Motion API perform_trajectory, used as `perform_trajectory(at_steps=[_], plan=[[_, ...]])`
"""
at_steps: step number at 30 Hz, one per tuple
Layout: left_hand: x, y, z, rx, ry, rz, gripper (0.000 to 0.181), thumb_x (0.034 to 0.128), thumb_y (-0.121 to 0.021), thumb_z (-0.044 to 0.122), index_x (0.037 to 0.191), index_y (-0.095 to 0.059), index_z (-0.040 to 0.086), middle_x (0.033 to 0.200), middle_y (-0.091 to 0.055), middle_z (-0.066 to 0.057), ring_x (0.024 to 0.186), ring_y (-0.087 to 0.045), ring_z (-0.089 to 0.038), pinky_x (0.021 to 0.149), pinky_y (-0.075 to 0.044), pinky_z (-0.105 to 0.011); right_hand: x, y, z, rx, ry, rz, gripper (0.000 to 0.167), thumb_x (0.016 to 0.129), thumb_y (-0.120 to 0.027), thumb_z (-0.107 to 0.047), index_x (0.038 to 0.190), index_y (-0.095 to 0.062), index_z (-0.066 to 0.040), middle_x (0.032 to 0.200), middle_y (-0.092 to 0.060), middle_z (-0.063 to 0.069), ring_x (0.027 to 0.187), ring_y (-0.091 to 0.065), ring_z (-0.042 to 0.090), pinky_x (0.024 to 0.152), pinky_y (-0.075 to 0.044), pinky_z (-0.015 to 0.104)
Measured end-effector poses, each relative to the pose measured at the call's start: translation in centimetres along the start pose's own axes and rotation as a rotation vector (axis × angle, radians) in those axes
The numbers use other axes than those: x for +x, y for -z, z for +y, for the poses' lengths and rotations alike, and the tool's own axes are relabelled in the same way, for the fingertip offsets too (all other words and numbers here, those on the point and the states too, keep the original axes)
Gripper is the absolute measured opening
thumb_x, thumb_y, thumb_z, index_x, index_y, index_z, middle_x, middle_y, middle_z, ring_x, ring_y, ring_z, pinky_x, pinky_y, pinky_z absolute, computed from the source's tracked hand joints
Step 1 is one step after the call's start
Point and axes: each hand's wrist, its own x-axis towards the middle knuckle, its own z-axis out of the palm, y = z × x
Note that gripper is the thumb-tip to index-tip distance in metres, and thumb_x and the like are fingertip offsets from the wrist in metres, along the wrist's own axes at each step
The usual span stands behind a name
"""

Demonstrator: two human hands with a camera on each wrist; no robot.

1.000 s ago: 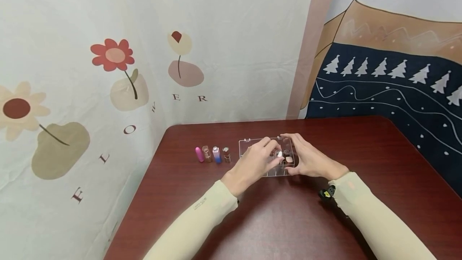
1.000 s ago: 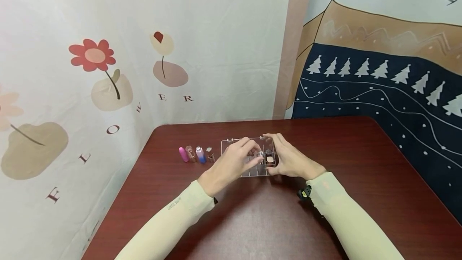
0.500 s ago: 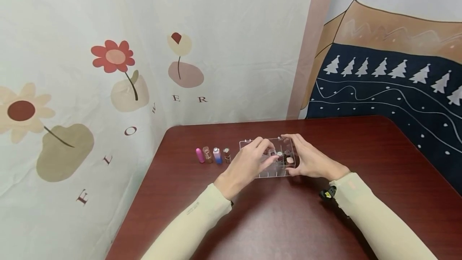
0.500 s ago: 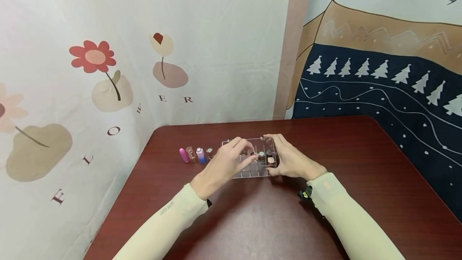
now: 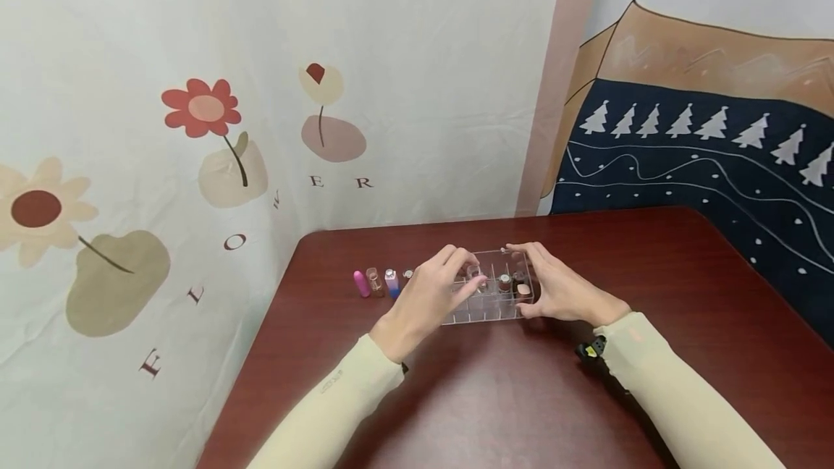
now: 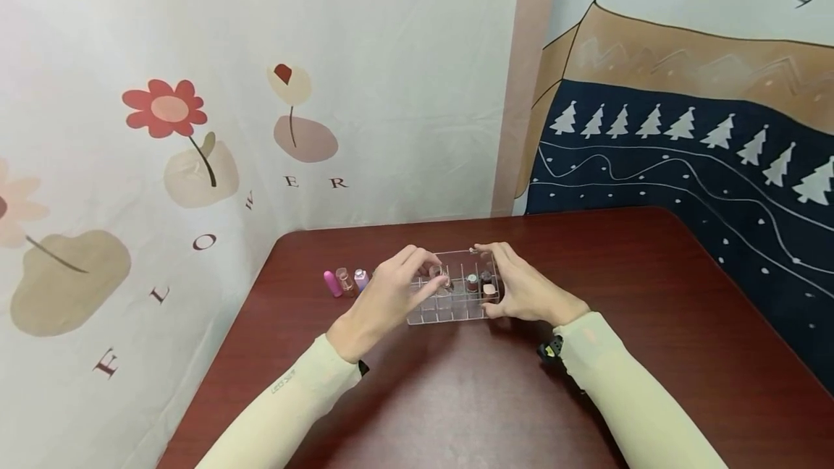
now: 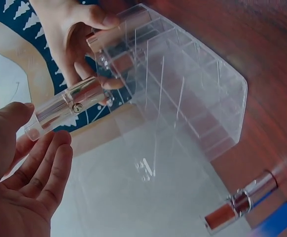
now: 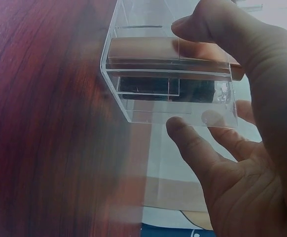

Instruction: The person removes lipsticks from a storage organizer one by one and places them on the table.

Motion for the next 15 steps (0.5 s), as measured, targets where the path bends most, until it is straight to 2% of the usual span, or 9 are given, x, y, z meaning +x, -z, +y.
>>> perform_trajectory(at_steps=[6, 15], plan=[[-0.7, 0.9, -0.4, -0.025, 0.035, 0.035, 0.022, 0.1043, -0.090, 0.016, 0.117, -0.076, 0.007, 0.106, -0.074, -0.005, 0.091, -0.079, -0.018, 0.080, -0.066, -0.024, -0.1, -0.1, 0.2, -0.007, -0.019, -0.007, 0.110, 0.080, -0.102, -0.011, 0.172, -0.042, -0.006, 0.158, -0.059, 0.019, 0.136, -0.070, 0.031, 0.115, -0.062, 0.056], [-2.4, 1.8, -1.1, -0.035, 0.084, 0.089, 0.023, 0.1015, -0.092, 0.011, 0.118, -0.077, 0.005, 0.104, -0.074, -0.007, 0.086, -0.077, -0.021, 0.075, -0.065, -0.025, -0.2, -0.1, -0.1, 0.015, -0.038, -0.029, 0.108, 0.083, -0.100, -0.010, 0.173, -0.040, -0.009, 0.164, -0.054, 0.021, 0.143, -0.066, 0.034, 0.118, -0.061, 0.057]])
